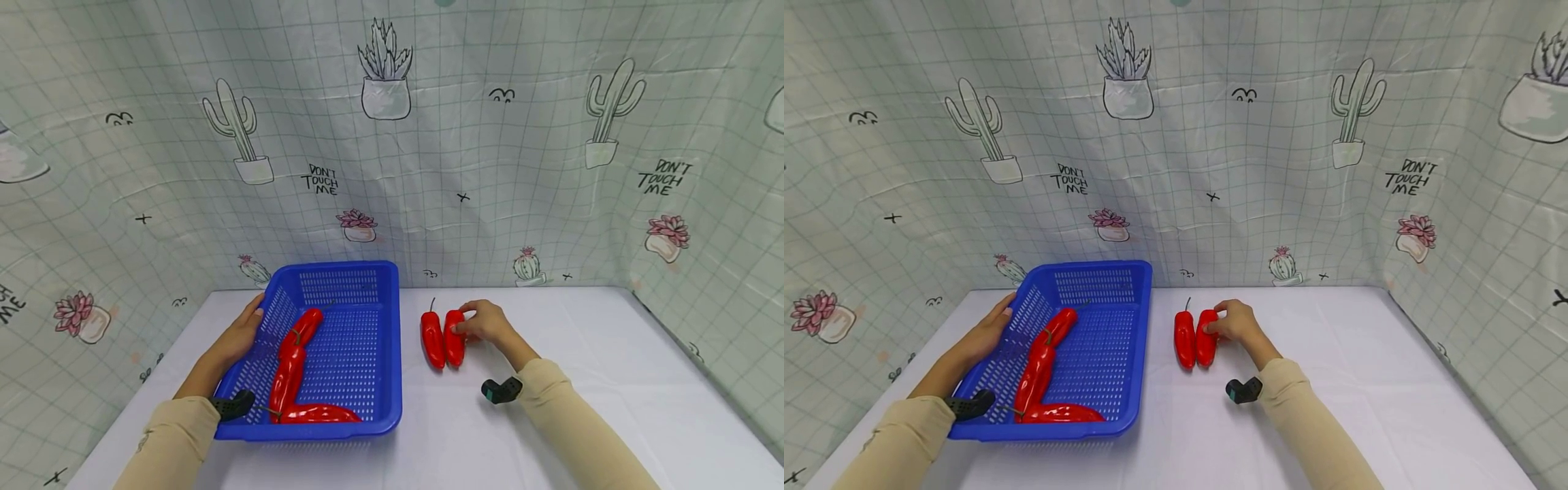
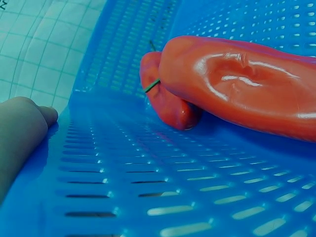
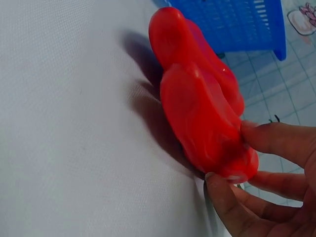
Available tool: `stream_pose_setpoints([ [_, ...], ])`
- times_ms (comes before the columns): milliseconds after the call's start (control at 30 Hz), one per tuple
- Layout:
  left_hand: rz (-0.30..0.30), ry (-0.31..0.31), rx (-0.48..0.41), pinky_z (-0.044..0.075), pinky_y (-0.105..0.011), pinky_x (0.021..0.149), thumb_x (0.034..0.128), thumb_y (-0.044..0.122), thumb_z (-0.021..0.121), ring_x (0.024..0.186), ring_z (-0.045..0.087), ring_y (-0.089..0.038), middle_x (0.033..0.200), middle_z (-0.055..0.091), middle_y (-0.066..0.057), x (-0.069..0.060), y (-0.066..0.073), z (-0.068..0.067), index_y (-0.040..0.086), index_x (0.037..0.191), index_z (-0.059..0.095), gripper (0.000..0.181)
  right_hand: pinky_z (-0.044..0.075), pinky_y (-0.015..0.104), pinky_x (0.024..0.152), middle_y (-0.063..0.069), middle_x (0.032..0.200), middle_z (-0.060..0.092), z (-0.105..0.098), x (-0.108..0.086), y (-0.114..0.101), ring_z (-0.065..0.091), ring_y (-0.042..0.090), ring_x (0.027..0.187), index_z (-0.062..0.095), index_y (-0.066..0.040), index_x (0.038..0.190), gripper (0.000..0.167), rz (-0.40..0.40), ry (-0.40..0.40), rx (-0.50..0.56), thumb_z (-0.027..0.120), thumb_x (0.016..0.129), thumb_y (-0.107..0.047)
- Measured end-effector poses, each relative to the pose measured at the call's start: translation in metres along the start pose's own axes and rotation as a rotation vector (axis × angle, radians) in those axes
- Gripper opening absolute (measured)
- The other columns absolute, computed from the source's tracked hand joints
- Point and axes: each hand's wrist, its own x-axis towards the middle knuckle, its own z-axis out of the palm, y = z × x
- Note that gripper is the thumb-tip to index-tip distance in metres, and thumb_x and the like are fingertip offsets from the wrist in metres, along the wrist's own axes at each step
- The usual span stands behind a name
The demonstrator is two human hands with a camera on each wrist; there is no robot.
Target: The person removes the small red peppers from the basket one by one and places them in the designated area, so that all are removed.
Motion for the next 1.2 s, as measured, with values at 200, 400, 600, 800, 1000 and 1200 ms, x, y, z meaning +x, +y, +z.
stream_pose_setpoints([
  [200, -0.007, 0.001, 0.010, 0.027, -0.063, 0.108, 0.1090, 0.029, 0.013, 0.135, 0.030, -0.052, 0.157, 0.008, -0.034, 0.000, 0.001, 0.000, 0.008, 0.157, -0.005, 0.056, 0.058, 0.030, 0.064, 0.017, 0.090, 0.067, -0.002, 0.001, 0.002, 0.064, 0.017, 0.065, 0.059, 0.006, 0.127, 0.047, -0.012, -0.004, 0.010, 0.072, 0.086, -0.015],
  [400, -0.003, 0.002, 0.004, 0.032, -0.061, 0.105, 0.1090, 0.030, 0.013, 0.131, 0.034, -0.050, 0.157, 0.009, -0.035, 0.000, 0.001, 0.000, 0.008, 0.157, -0.005, 0.056, 0.057, 0.030, 0.066, 0.016, 0.090, 0.066, -0.008, 0.001, 0.001, 0.062, 0.020, 0.069, 0.061, 0.004, 0.125, 0.041, -0.017, 0.037, -0.014, 0.063, 0.092, -0.021],
  [600, -0.007, 0.001, 0.003, 0.028, -0.063, 0.108, 0.1090, 0.030, 0.013, 0.133, 0.031, -0.052, 0.157, 0.008, -0.034, 0.000, 0.001, 0.000, 0.009, 0.157, -0.005, 0.056, 0.059, 0.033, 0.070, 0.021, 0.107, 0.067, -0.012, 0.002, -0.007, 0.065, 0.023, 0.081, 0.062, 0.004, 0.124, 0.039, -0.046, 0.062, -0.004, 0.060, 0.094, -0.021],
  [800, 0.005, 0.005, 0.008, 0.029, -0.063, 0.107, 0.1091, 0.029, 0.014, 0.133, 0.032, -0.053, 0.157, 0.010, -0.035, 0.000, 0.000, 0.000, 0.007, 0.157, -0.004, 0.055, 0.059, 0.035, 0.075, 0.023, 0.113, 0.066, -0.011, 0.001, -0.025, 0.066, 0.030, 0.089, 0.061, 0.003, 0.126, 0.040, -0.076, 0.071, 0.010, 0.060, 0.095, -0.022],
  [1000, 0.017, 0.008, 0.009, 0.038, -0.060, 0.102, 0.1091, 0.029, 0.013, 0.127, 0.040, -0.052, 0.155, 0.013, -0.037, 0.000, -0.001, 0.000, 0.006, 0.157, -0.003, 0.056, 0.058, 0.039, 0.080, 0.024, 0.114, 0.066, -0.010, 0.000, -0.048, 0.068, 0.034, 0.093, 0.060, 0.003, 0.126, 0.039, -0.121, 0.070, 0.039, 0.059, 0.096, -0.021],
  [1200, 0.011, 0.004, 0.004, 0.028, -0.063, 0.109, 0.1090, 0.029, 0.014, 0.134, 0.031, -0.053, 0.157, 0.009, -0.035, 0.001, -0.001, 0.000, 0.006, 0.157, -0.004, 0.056, 0.058, 0.043, 0.082, 0.026, 0.113, 0.067, -0.009, -0.003, -0.064, 0.067, 0.039, 0.100, 0.061, 0.003, 0.125, 0.037, -0.171, 0.062, 0.088, 0.057, 0.097, -0.021],
])
